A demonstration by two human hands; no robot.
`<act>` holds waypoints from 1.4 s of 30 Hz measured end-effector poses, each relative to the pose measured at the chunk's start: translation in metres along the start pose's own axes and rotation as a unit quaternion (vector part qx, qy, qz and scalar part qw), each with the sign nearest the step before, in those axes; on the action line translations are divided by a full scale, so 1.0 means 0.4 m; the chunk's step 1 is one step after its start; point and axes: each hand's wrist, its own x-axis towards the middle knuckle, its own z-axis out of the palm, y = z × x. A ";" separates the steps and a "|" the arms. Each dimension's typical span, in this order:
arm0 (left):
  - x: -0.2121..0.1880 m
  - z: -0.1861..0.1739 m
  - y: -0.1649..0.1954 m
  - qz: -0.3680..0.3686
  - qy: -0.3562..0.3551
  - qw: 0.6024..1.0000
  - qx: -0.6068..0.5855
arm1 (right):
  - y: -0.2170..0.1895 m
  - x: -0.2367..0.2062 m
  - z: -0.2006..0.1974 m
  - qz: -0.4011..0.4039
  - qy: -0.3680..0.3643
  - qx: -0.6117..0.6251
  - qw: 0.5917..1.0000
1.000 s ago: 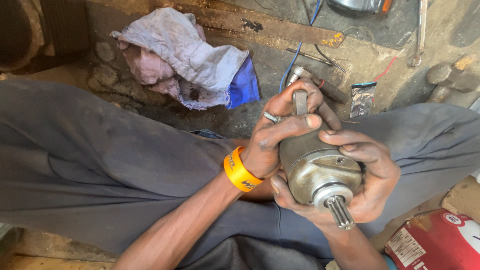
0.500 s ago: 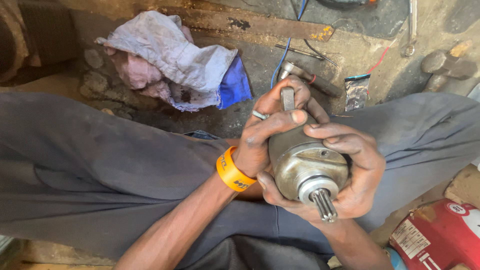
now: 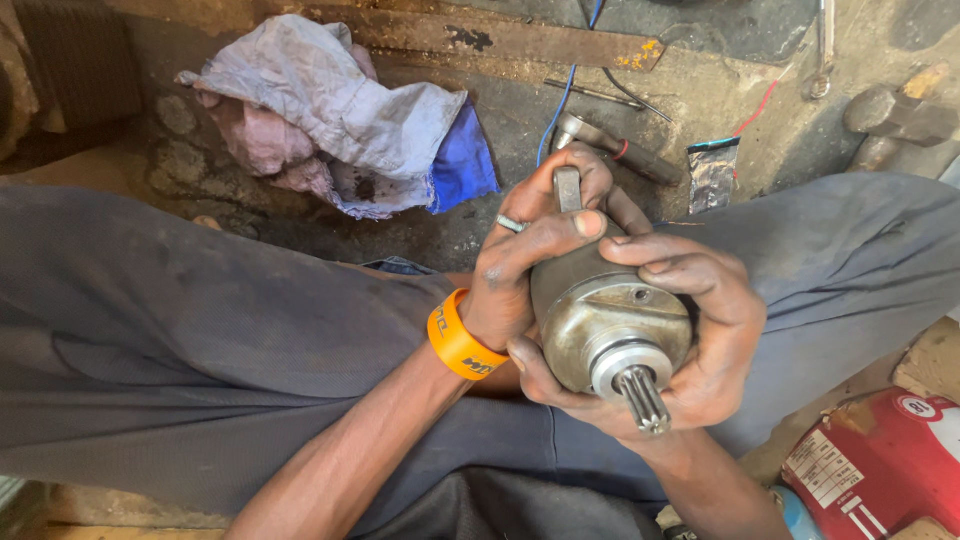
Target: The person sits on the workshop floor and repairs a starter motor, holding the cylindrical motor body and pulling the end cap and drive gear apart by hand, then working the components back together and handling small screws and parts from the floor.
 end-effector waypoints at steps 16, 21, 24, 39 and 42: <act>0.001 0.021 0.020 -0.022 -0.008 0.999 -0.033 | 0.016 -0.025 -0.016 -0.020 0.003 -0.061 0.998; 0.002 0.017 0.023 -0.020 -0.016 1.000 -0.010 | 0.023 -0.027 -0.017 -0.023 0.003 -0.053 0.998; 0.002 0.017 0.020 -0.020 -0.017 0.999 -0.021 | 0.028 -0.029 -0.014 -0.027 0.012 -0.054 0.998; 0.001 0.015 0.002 -0.015 0.010 0.999 -0.044 | 0.023 -0.032 -0.018 0.002 0.006 -0.002 1.000; 0.001 0.016 0.001 -0.016 0.012 0.999 -0.048 | 0.022 -0.031 -0.021 0.002 0.001 -0.011 1.000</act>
